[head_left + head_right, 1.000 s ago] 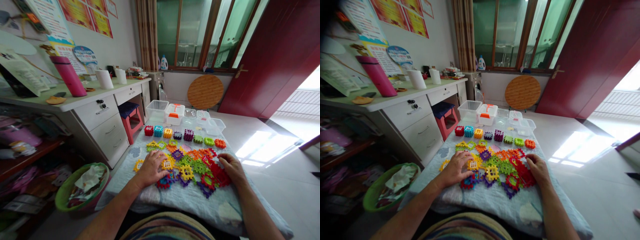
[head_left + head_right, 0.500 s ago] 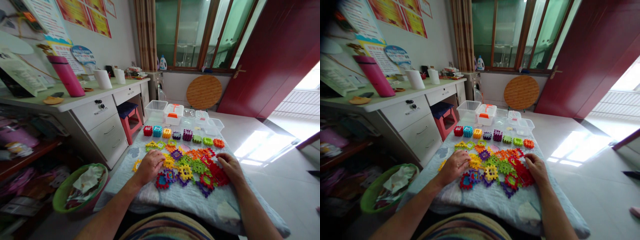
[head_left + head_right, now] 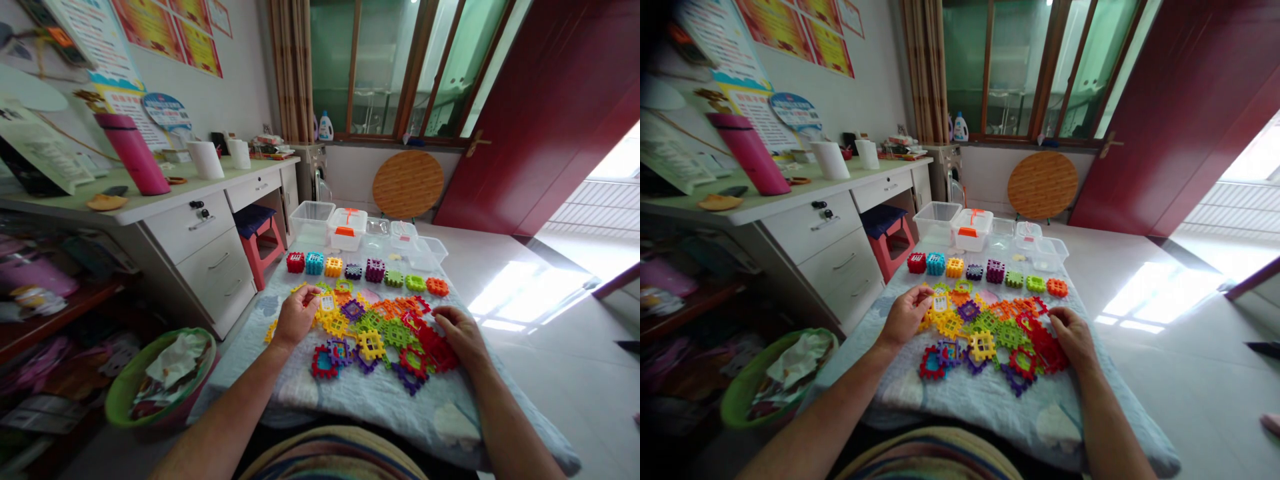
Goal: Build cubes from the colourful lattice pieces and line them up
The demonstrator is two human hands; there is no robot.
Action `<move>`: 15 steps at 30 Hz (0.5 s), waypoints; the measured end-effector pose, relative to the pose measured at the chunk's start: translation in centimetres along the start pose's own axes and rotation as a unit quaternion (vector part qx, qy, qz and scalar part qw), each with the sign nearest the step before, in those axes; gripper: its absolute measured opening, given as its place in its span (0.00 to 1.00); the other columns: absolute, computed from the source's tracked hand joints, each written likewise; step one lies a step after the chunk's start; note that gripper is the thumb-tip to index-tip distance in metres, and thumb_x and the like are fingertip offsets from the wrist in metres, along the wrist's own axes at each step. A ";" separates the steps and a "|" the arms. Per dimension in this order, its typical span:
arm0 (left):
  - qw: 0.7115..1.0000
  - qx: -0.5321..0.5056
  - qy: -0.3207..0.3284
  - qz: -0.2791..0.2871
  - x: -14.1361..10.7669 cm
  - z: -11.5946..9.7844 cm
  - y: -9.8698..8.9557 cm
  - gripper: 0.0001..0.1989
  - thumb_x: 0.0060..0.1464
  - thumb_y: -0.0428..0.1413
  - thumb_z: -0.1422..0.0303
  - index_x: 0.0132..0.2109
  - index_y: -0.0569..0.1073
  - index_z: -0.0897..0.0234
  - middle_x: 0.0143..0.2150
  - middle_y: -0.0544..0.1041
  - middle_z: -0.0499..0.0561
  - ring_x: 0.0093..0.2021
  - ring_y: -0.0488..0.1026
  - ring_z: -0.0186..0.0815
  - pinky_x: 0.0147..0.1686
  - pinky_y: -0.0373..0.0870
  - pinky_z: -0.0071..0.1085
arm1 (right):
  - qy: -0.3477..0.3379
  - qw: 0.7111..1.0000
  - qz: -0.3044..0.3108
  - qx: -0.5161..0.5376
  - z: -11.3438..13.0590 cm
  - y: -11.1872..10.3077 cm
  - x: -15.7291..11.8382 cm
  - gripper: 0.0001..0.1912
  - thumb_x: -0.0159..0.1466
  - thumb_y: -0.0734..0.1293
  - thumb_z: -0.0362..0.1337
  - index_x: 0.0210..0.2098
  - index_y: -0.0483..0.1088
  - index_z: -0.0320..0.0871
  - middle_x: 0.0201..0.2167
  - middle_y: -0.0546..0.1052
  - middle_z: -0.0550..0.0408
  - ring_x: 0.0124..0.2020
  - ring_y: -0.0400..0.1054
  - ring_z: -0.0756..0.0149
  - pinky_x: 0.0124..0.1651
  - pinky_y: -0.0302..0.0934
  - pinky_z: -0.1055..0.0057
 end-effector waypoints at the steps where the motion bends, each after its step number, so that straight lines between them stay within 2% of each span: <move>1: 1.000 0.022 -0.004 0.001 0.0 0.1 0.0 0.11 0.54 0.52 0.65 0.42 0.73 0.63 0.33 0.78 0.48 0.33 0.74 0.34 0.36 0.70 0.29 | 0.000 1.000 0.001 -0.001 0.0 0.0 0.0 0.14 0.52 0.65 0.47 0.33 0.74 0.45 0.30 0.79 0.55 0.33 0.72 0.60 0.40 0.64 0.66; 4: 0.992 0.125 0.008 0.014 -0.1 0.2 0.0 0.09 0.55 0.51 0.68 0.42 0.73 0.63 0.37 0.78 0.50 0.39 0.75 0.36 0.42 0.70 0.32 | -0.003 1.000 0.001 -0.005 0.1 0.0 0.0 0.14 0.53 0.65 0.47 0.33 0.74 0.45 0.29 0.78 0.55 0.33 0.71 0.61 0.40 0.64 0.66; 9: 0.955 0.285 0.065 0.054 -0.7 -0.2 -0.3 0.11 0.55 0.53 0.66 0.44 0.75 0.60 0.48 0.76 0.52 0.50 0.71 0.42 0.53 0.64 0.40 | -0.002 1.000 0.004 -0.009 -0.2 0.1 0.1 0.15 0.53 0.65 0.47 0.34 0.73 0.45 0.31 0.78 0.55 0.34 0.72 0.61 0.41 0.64 0.66; 15: 0.929 0.332 0.099 0.129 -1.0 -1.0 0.5 0.26 0.48 0.60 0.54 0.53 0.72 0.61 0.56 0.73 0.55 0.58 0.63 0.49 0.58 0.56 0.45 | -0.006 1.000 -0.005 -0.006 0.1 0.1 0.1 0.15 0.52 0.65 0.47 0.33 0.74 0.45 0.29 0.78 0.55 0.33 0.71 0.61 0.40 0.64 0.66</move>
Point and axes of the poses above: each hand's wrist, its own x-axis towards the middle knuckle, its own y-axis out of the palm, z = x × y, the point moved 5 cm from there along x, towards the middle knuckle
